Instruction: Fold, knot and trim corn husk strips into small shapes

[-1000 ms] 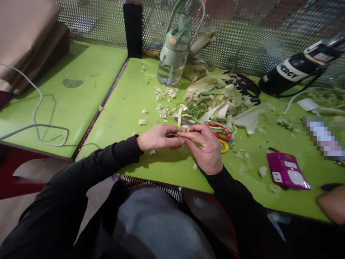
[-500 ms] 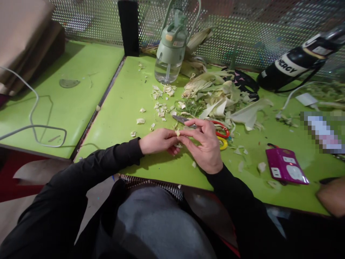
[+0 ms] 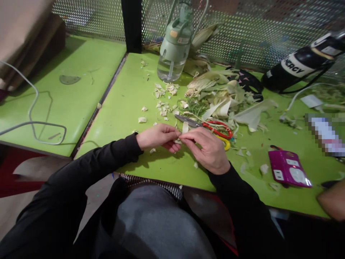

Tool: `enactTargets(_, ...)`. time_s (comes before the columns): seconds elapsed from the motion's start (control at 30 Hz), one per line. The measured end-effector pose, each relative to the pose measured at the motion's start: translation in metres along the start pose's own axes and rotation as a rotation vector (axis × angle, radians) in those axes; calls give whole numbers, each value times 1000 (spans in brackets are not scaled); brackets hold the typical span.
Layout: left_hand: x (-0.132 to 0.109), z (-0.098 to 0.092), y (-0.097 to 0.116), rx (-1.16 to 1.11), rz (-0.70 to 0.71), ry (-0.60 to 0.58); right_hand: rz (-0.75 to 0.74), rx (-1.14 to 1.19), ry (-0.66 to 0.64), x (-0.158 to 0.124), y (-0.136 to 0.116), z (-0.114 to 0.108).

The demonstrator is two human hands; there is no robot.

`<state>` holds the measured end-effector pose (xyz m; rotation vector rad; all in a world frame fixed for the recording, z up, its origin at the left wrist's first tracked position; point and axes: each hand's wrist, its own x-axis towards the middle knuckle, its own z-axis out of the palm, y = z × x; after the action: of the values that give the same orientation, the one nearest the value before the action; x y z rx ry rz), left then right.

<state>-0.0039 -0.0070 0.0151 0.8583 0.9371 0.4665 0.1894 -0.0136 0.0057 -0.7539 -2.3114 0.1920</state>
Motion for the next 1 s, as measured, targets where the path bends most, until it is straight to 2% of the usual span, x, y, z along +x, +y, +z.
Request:
enactTargets(0.1,-2,-4,0,-40,35,-12,17,-38,-6,0,0,-1)
enactTargets(0.27,2,-11,-6,-19,154,-155,79,-74,-20,-1,0,-5)
enactTargets(0.47,6,-10,-8,142,164,-103,63,-99,-47,-2,1,-5)
enactTargets(0.8,12,-9,-12,137,158,-180,-45,-75,-182,-3,5,-8)
enactTargets(1.0,9,-4,-12,56,137,-184,52,-17,-169,-6,3,-8)
